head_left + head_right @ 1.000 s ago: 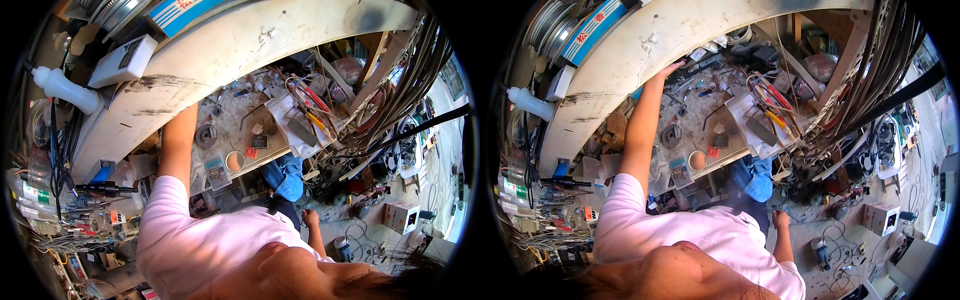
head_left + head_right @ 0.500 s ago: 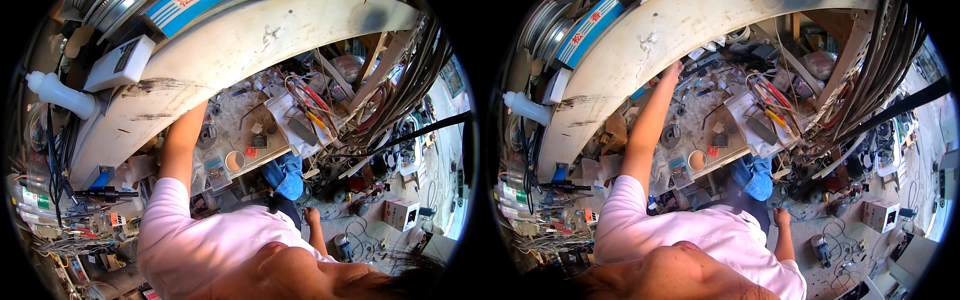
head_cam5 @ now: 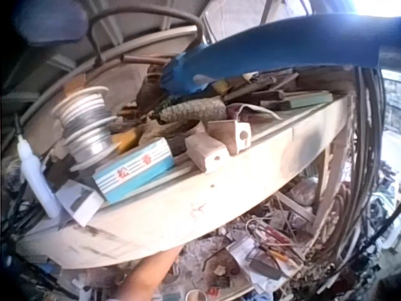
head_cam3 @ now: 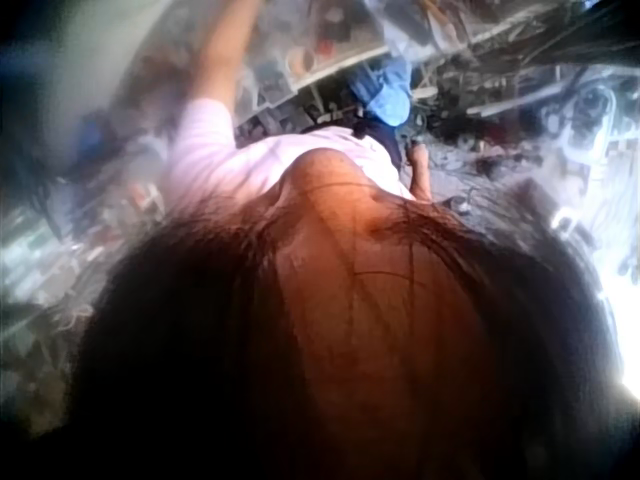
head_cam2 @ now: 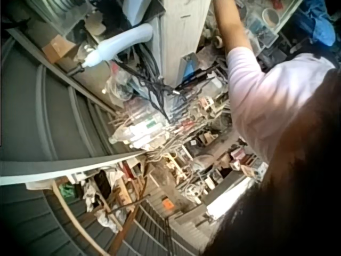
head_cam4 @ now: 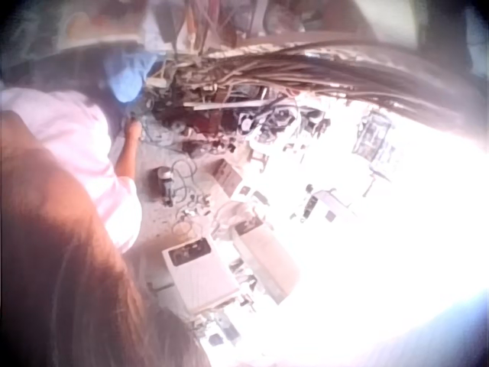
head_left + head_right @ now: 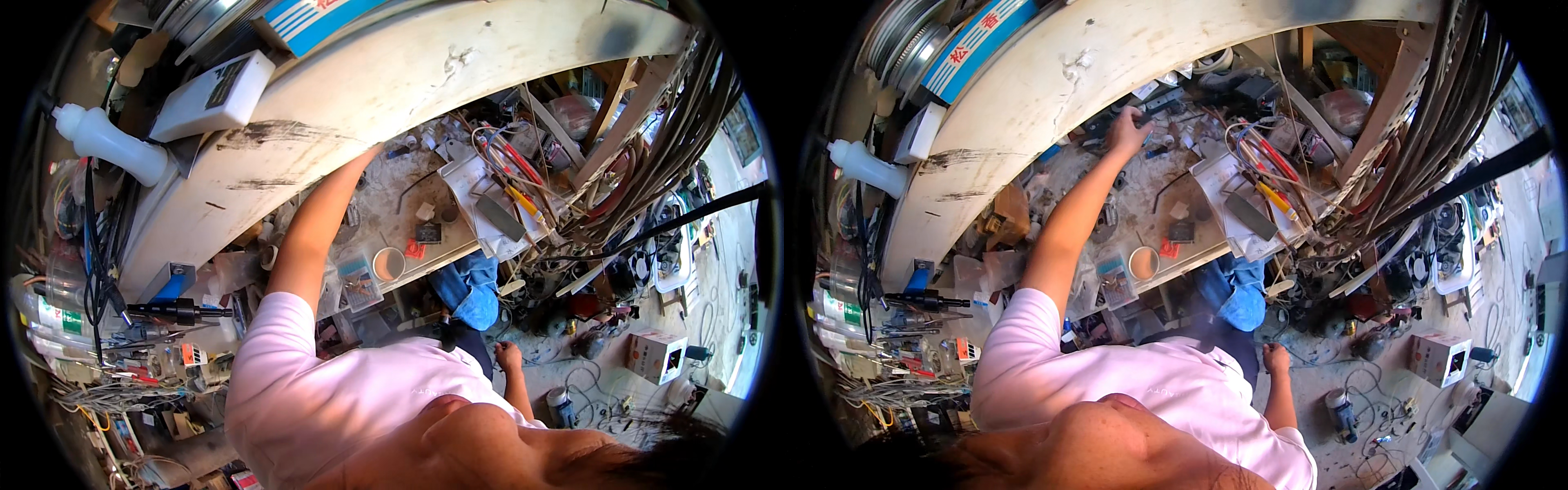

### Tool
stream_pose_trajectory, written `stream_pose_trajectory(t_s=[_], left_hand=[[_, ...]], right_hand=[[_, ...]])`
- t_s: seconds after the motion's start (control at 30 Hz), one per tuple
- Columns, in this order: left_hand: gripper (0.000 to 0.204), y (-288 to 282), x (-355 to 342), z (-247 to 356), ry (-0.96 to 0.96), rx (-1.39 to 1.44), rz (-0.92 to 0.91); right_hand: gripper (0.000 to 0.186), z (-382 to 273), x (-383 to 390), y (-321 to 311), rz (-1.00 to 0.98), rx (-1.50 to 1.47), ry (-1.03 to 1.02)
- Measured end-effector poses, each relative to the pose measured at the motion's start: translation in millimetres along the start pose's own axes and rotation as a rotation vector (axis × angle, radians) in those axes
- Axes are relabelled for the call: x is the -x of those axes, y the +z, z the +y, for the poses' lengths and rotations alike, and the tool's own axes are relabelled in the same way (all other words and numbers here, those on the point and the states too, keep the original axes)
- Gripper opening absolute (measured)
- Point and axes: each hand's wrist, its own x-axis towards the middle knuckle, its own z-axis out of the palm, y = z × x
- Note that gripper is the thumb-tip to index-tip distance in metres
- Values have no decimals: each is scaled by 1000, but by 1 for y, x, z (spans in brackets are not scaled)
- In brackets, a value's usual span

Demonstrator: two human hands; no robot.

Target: The person handles a small electronic component and wires on a workbench. They strip the insulation from a red and a green wire, then twist the exposed copper ends together.

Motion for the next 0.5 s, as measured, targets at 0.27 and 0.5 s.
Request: stream_pose_trajectory(t_s=[0.27,0.5], left_hand=[[37,3,-54,-75,3,-86,362],[17,3,-40,-25,211,-47,401]], right_hand=[[29,-6,7,-9,-2,-47,-28],[30,5,15,-8,-33,-47,58]])
